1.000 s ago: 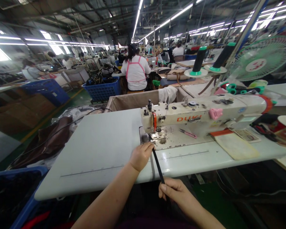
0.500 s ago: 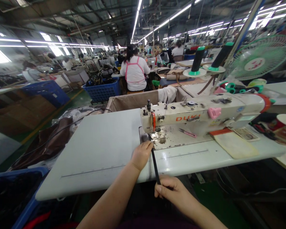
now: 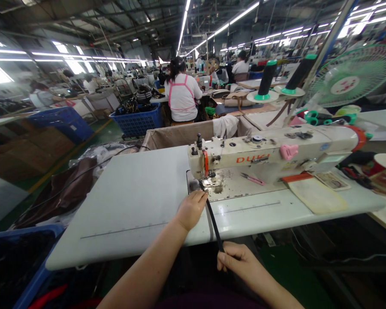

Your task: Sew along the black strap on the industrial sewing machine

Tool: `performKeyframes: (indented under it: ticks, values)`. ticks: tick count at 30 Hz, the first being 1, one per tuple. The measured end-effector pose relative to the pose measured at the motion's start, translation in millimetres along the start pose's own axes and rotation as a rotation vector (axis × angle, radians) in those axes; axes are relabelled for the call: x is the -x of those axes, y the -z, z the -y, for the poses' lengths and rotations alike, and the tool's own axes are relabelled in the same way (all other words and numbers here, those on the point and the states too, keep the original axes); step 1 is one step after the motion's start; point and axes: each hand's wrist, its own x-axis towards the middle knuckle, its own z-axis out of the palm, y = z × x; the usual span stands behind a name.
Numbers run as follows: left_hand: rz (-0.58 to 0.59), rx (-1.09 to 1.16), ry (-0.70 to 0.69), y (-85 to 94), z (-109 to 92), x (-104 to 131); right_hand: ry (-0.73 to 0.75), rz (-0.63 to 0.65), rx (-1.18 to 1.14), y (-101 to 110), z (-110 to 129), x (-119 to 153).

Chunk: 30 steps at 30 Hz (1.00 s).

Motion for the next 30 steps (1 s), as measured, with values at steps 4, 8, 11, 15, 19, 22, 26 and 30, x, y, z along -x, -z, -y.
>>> performKeyframes:
  ticks: [4,8,11,15,19,22,26,30]
  values:
    - [-0.023,-0.016,-0.031,4.3,-2.1,-1.9,0.006,0.013,0.052,-1.4,-6.0,4.2]
    - [-0.05,-0.022,-0.039,6.5,-4.3,-1.9,0.007,0.056,0.072,-2.7,-8.6,9.3]
    - [-0.04,-0.024,-0.049,7.1,-4.9,-1.7,0.002,0.08,0.063,-2.5,-10.8,11.7]
    - [-0.015,-0.022,-0.035,7.3,-5.1,-1.9,0.004,0.089,0.034,0.0,-13.2,11.6]
    - [-0.021,-0.01,-0.006,7.1,-6.0,-2.1,0.002,0.096,0.009,0.7,-12.9,8.8]
    - [-0.019,-0.005,0.008,6.5,-6.6,-2.2,-0.001,0.098,-0.01,-0.5,-12.4,6.9]
    - [-0.015,0.002,0.027,6.8,-6.6,-3.1,0.001,0.095,-0.046,-1.3,-13.1,6.4]
    - [-0.037,-0.021,0.0,10.3,-7.1,-4.9,0.006,0.098,-0.069,-0.4,-13.6,6.6]
